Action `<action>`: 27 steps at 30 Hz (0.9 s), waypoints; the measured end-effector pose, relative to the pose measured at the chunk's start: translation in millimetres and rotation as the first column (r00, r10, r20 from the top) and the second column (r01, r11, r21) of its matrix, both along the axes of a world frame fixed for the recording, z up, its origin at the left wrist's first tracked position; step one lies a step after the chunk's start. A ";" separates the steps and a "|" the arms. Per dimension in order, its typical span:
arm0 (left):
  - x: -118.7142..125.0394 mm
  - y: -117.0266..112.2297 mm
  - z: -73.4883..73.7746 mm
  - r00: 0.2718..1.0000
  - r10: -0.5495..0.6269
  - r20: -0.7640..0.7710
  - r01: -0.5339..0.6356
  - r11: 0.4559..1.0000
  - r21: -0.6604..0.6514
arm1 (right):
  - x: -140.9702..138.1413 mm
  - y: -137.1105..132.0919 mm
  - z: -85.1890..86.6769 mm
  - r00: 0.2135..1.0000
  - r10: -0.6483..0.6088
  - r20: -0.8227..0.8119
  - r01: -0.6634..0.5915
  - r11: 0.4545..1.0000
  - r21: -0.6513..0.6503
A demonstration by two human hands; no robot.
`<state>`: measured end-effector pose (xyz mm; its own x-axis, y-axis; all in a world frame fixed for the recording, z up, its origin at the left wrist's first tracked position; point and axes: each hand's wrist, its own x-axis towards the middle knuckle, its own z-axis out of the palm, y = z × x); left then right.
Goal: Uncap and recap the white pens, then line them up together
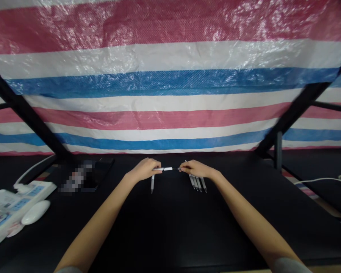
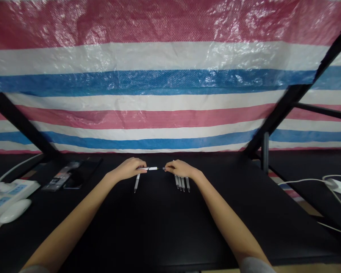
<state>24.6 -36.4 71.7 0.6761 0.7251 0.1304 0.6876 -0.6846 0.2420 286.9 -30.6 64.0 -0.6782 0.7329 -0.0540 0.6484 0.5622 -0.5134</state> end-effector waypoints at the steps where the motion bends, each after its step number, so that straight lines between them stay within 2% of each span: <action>1: 2.5 -1.2 -0.3 1.000 -0.010 0.002 0.010 1.000 0.005 | -2.8 -1.6 0.2 1.000 0.008 -0.010 -0.008 1.000 0.011; 11: 9.3 -4.9 -0.6 0.998 -0.057 -0.029 0.059 0.994 0.088 | -10.4 -2.4 -9.0 0.999 0.024 -0.033 -0.021 0.996 0.091; 17: 11.2 -6.6 2.1 0.996 -0.080 -0.032 0.083 0.991 0.106 | -10.6 -1.5 -14.1 0.997 0.019 -0.075 -0.016 0.999 0.037; 24: 13.1 -5.7 -0.1 0.994 -0.109 0.007 0.105 0.970 0.220 | -8.5 2.9 -20.0 0.983 0.052 -0.179 -0.066 0.995 -0.073; 27: 12.8 -5.4 -0.7 0.994 -0.093 0.065 0.080 0.979 0.185 | -7.3 4.5 -20.8 0.979 0.050 -0.199 -0.071 0.993 -0.099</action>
